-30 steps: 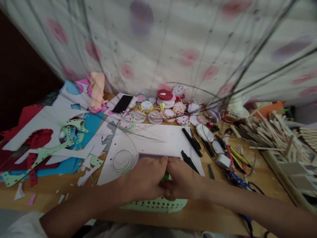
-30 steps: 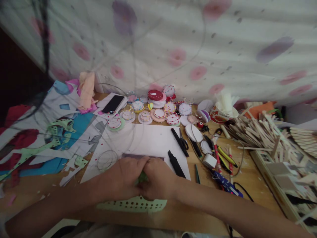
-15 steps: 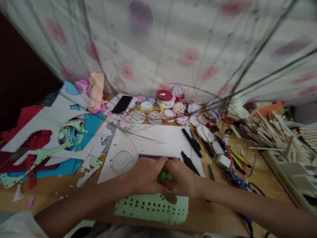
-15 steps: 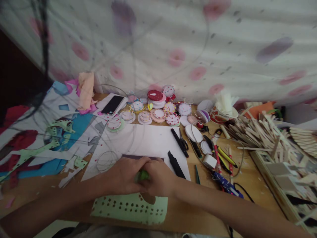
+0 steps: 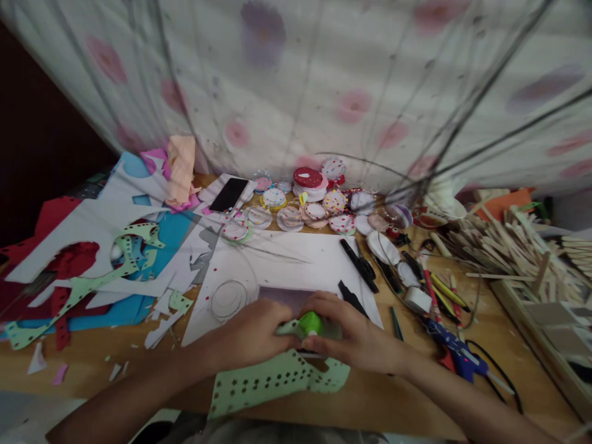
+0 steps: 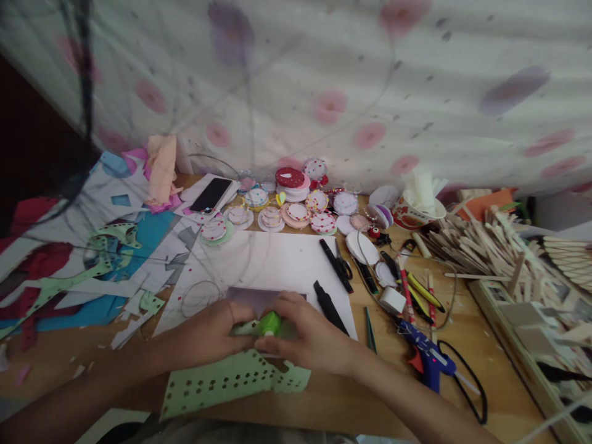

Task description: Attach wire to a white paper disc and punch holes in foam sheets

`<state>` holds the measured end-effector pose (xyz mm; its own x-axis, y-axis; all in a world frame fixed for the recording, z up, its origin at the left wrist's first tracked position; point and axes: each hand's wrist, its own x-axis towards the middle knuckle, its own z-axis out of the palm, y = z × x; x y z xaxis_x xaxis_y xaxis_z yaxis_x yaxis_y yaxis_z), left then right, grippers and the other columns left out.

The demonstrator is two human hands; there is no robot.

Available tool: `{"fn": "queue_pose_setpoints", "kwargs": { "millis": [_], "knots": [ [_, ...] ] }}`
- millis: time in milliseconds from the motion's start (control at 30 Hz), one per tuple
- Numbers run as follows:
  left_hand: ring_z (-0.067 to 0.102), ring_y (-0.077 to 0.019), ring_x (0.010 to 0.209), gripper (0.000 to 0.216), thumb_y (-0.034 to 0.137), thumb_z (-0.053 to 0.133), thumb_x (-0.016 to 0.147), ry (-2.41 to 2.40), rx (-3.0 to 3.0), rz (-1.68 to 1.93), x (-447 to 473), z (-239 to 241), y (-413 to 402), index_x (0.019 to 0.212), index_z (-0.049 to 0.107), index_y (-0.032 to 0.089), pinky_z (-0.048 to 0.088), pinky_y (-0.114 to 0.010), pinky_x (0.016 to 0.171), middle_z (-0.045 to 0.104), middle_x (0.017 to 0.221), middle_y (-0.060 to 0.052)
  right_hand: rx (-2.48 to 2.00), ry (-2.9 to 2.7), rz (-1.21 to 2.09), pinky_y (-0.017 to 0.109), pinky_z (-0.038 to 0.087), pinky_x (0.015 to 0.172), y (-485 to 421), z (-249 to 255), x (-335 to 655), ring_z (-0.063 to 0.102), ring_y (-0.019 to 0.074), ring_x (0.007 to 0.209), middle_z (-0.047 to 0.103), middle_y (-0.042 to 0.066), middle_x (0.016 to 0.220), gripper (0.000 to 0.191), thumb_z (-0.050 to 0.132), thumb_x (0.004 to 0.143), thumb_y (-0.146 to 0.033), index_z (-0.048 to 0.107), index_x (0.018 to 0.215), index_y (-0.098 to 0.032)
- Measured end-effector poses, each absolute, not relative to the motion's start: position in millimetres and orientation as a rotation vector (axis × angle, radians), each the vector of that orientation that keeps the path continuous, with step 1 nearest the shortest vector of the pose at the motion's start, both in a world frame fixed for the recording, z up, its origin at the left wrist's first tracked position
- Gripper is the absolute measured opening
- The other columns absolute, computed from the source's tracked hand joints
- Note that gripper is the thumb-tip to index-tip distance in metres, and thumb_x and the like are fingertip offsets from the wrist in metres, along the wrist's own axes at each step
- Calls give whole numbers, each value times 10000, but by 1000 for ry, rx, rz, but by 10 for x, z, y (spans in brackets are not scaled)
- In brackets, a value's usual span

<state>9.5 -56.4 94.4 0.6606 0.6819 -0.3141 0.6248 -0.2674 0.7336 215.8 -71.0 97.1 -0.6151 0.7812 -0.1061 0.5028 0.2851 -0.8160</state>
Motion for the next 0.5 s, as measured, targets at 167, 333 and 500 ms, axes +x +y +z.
{"fn": "queue_pose_setpoints", "kwargs": {
  "millis": [167, 333, 500],
  "knots": [
    [418, -104, 548, 366, 465, 555, 785, 970, 1800, 89, 115, 942, -586, 622, 590, 139, 282, -208, 491, 455, 560, 48, -1085, -2384, 1013, 355, 394, 803, -766, 975, 2078, 482, 213, 888, 547, 84, 940, 256, 494, 895, -410, 558, 951, -169],
    [369, -86, 523, 273, 400, 627, 712, 941, 1592, 44, 50, 873, -589, 632, 600, 140, 265, -195, 462, 406, 551, 58, -1218, -2372, 950, 347, 385, 722, -824, 776, 2032, 465, 191, 749, 510, 45, 777, 362, 267, 963, -419, 474, 775, -189],
    [476, -109, 517, 323, 460, 682, 650, 938, 1307, -59, -31, 856, -588, 731, 654, 148, 358, -203, 470, 547, 606, 21, -1311, -1898, 1370, 272, 422, 688, -825, 750, 2076, 498, 163, 765, 514, 10, 800, 347, 309, 940, -511, 474, 872, -214]
  ]
}}
